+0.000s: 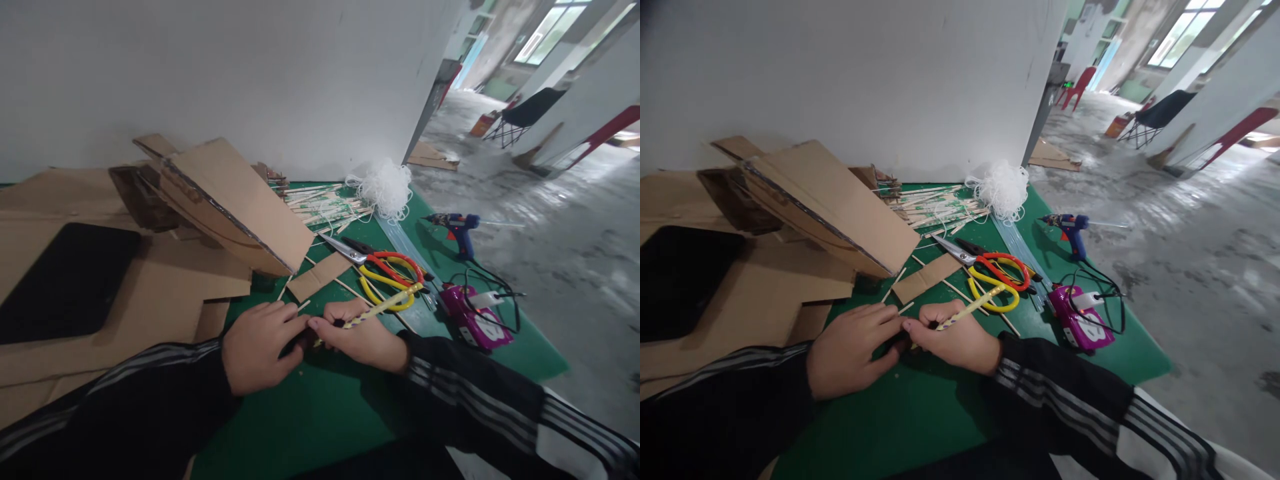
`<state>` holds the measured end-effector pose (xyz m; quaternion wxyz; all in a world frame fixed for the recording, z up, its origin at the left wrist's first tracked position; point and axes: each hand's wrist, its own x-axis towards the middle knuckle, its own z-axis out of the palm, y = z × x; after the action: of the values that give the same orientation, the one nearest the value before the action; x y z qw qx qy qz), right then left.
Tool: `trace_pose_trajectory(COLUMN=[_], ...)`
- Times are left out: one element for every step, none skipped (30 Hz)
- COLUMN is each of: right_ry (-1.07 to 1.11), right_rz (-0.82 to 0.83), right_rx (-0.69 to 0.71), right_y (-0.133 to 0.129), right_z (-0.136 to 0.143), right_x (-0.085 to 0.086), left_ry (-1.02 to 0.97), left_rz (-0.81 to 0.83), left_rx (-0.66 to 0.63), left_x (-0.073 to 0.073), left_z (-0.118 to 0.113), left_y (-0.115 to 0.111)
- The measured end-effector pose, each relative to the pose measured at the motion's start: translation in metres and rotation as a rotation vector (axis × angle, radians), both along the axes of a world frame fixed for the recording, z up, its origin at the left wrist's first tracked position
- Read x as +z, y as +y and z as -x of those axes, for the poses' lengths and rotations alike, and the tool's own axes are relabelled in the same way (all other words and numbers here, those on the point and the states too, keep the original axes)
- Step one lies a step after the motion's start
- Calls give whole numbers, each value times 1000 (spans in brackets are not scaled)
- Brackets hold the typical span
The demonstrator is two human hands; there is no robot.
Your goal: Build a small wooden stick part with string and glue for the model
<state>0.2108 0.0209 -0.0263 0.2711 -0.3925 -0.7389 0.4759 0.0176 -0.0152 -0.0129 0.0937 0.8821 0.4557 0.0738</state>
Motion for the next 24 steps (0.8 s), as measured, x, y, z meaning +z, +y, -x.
trace_pose_trajectory(right_ry=[2,5,5,2,-5,-13,-21,-25,-24,-19,-15,-11,-11,-12,-16,-19,-22,-25,-25,-25,-24,-23,-21,-18], right_rz=[1,6,13,15,11,1,-14,-25,-27,-22,-14,-10,-9,-15,-24,-29,-30,-28,-27,-28,-28,-28,-28,-26], right_rx=[-1,-2,-4,-8,-10,-10,-10,-9,-8,-8,-11,-15,-16,-14,-13,-12,-10,-11,-14,-16,-15,-13,-11,-11], right_y=[0,0,0,0,0,0,0,0,0,0,0,0,0,0,0,0,0,0,0,0,0,0,0,0], right_z=[0,0,0,0,0,0,0,1,1,1,0,0,0,0,0,0,0,0,0,0,0,0,0,1], right_x=[-1,-1,-2,-1,-1,-1,0,0,0,0,0,0,-1,-1,-1,-1,-1,-1,-1,-1,-1,-1,-1,-1], left_ry=[0,1,3,4,4,4,4,6,9,11,12,12,11,12,13,15,18,20,22,23,24,24,24,22], left_rz=[-3,-6,-7,-6,-6,-6,-4,-1,0,1,2,6,10,15,20,26,31,35,38,40,43,45,45,46], left_rx=[3,5,7,7,7,5,2,0,4,9,13,14,12,11,8,6,4,7,10,12,11,11,13,14], left_x=[0,0,0,0,0,0,0,0,0,0,0,0,0,0,0,0,0,0,1,1,1,1,1,1], left_z=[0,0,0,0,0,0,0,0,0,0,0,0,0,0,0,0,0,0,0,0,-1,-1,-1,-1], left_y=[0,0,0,0,0,-1,-1,-1,-1,-1,-1,-1,-1,-1,0,0,0,0,0,0,0,0,0,0])
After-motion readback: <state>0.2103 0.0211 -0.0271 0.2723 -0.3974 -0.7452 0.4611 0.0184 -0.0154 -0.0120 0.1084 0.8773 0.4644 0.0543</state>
